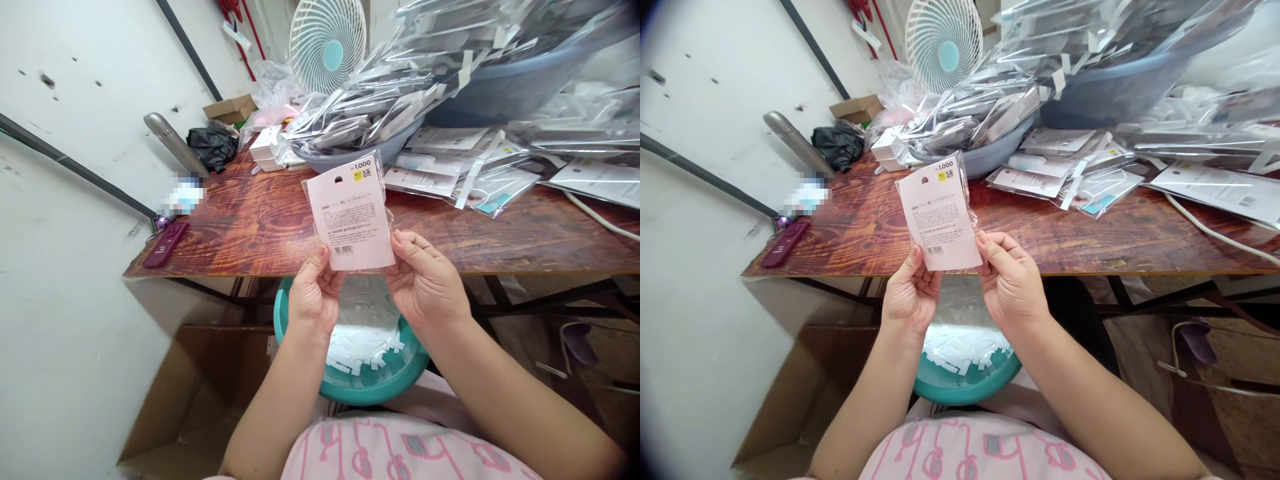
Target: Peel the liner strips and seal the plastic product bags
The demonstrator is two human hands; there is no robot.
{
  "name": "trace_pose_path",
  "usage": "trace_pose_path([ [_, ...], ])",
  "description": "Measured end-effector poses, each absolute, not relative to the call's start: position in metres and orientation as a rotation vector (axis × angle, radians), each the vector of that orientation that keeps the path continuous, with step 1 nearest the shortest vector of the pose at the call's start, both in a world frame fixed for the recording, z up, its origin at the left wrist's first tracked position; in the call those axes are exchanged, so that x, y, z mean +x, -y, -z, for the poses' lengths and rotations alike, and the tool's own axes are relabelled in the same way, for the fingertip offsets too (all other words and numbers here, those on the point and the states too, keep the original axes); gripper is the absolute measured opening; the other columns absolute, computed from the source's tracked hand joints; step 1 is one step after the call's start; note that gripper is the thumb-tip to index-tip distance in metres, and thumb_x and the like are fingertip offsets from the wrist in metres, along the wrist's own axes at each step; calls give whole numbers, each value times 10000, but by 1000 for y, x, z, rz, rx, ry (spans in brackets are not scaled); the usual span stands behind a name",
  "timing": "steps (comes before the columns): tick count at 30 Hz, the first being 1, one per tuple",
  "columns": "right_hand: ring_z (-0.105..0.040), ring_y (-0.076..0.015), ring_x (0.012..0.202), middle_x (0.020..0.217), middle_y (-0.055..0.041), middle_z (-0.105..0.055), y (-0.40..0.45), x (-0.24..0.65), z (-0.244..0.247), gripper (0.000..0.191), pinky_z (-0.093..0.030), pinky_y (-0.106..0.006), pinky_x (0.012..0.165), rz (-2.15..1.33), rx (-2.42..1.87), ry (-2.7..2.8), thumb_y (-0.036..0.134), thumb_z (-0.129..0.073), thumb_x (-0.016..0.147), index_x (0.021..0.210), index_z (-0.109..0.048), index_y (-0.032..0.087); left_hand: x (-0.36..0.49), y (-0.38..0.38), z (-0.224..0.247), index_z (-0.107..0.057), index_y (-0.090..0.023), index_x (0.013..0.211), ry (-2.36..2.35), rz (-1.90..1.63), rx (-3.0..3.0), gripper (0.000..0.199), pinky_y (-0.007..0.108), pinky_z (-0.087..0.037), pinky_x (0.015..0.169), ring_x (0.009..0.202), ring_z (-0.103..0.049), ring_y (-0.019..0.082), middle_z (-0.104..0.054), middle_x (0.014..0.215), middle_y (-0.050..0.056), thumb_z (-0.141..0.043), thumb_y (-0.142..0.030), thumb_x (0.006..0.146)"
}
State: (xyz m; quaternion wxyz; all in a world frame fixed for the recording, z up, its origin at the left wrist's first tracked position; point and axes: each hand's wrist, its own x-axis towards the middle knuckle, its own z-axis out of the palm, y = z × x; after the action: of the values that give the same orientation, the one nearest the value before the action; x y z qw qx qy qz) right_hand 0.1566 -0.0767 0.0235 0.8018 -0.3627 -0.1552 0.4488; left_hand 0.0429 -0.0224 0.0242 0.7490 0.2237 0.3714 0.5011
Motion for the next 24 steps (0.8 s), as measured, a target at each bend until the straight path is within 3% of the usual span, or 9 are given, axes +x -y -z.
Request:
trace_pose_path([
  [5,-507,-69,577,672,45,-573,74,152,-21,129,-471,-198,553,-761,-830,362,287,-739,699,694,-621,235,41,26,-26,-699,-192,929,-744,-1067,541,187,245,-567,767,850,-695,156,-735,947,39,-642,-327,813],
  [9,-539,-58,616,700,55,-592,72,155,-20,128,-474,-191,600,-658,-800,377,283,-744,703,691,-627,232,36,34,-30,-702,-184,959,-618,-1050,640,339,303,-570,792,916,-684,195,-717,1026,70,-576,-470,827],
  [12,-533,-59,615,710,53,-604,70,156,-17,129,-457,-193,574,-628,-808,373,297,-757,689,695,-643,236,36,39,-32,-702,-210,963,-646,-1104,724,253,296,-574,770,934,-678,203,-717,1029,41,-728,-276,720],
  [14,-512,-59,579,717,51,-612,68,156,-15,140,-426,-199,519,-652,-842,385,326,-759,680,711,-650,243,39,40,-31,-707,-225,942,-710,-1148,754,312,272,-575,746,917,-682,194,-726,996,18,-763,-141,646],
  [18,-493,-66,512,701,32,-620,68,167,-10,264,-396,-212,466,-830,-884,383,484,-651,758,882,-663,251,29,34,-31,-717,-238,949,-793,-1201,817,334,255,-584,722,903,-686,188,-721,1025,25,-770,-151,630],
  [21,-522,-87,509,719,2,-641,76,195,-8,363,-403,-227,458,-845,-882,333,552,-543,803,944,-647,234,-17,29,-38,-724,-308,926,-954,-1293,883,371,233,-586,672,957,-668,209,-720,1035,-32,-787,-182,583],
  [24,-540,-104,509,741,-43,-662,89,236,-5,310,-376,-238,435,-688,-921,243,488,-526,822,855,-642,202,-96,30,-51,-686,-429,969,-1235,-1373,963,394,217,-562,669,1244,-474,262,-689,1063,-182,-753,-266,616],
])
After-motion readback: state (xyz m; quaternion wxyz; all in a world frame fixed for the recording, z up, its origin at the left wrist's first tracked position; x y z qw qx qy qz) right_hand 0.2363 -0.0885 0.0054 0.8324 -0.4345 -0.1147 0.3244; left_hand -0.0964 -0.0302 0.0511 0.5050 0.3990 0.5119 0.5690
